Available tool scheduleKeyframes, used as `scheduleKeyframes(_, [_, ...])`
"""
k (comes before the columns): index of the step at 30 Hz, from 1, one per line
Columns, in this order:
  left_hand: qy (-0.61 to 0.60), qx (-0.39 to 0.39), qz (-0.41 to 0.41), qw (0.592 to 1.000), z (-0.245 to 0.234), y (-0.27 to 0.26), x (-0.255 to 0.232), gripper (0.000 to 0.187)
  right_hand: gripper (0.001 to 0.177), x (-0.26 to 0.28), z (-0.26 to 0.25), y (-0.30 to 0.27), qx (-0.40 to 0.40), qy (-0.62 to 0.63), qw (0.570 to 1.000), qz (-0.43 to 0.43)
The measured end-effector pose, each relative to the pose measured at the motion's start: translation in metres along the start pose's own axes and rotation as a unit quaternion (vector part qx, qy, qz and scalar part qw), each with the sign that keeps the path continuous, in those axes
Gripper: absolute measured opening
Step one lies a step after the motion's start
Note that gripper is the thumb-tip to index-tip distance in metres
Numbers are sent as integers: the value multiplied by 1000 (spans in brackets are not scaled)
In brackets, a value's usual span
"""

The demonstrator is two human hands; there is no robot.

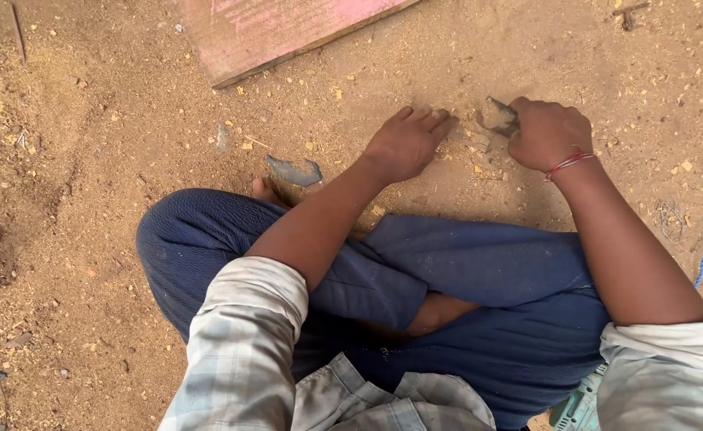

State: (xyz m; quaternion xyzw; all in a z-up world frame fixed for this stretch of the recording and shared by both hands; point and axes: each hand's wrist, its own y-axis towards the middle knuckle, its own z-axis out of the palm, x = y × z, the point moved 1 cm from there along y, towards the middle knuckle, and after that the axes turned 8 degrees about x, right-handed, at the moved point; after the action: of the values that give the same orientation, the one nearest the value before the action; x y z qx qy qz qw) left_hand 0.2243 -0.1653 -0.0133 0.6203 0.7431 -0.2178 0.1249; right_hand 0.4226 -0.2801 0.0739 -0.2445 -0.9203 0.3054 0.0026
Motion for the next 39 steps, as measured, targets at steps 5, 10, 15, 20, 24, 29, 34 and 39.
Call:
scheduleKeyframes(5, [-9,-43,-74,996,-8,-2,6,46,41,-7,3,4,126,27,991,-21])
scheduleKeyframes(10, [9,-15,-100,995,3,2,8,33,40,-18,-9,-4,98,12,995,-12])
scheduleKeyframes(15, [6,79,-107,991,-17,-3,-8,36,39,-33,21,28,-64,87,993,-39])
scheduleKeyframes(20, [4,143,-77,987,-18,-9,-29,45,34,7,21,39,-126,130,983,-10])
scheduleKeyframes(24, [15,186,-63,980,-9,-17,-41,53,43,26,33,33,-145,121,975,-115])
scheduleKeyframes(29, [26,212,-50,976,2,-23,-54,51,43,31,27,16,-78,105,980,-149])
scheduleKeyframes(34, [14,312,-62,948,-3,-27,-64,34,29,19,10,12,58,205,975,-70])
scheduleKeyframes(39, [-20,249,-171,953,-49,-26,-7,34,39,-1,26,25,-67,92,992,-50])
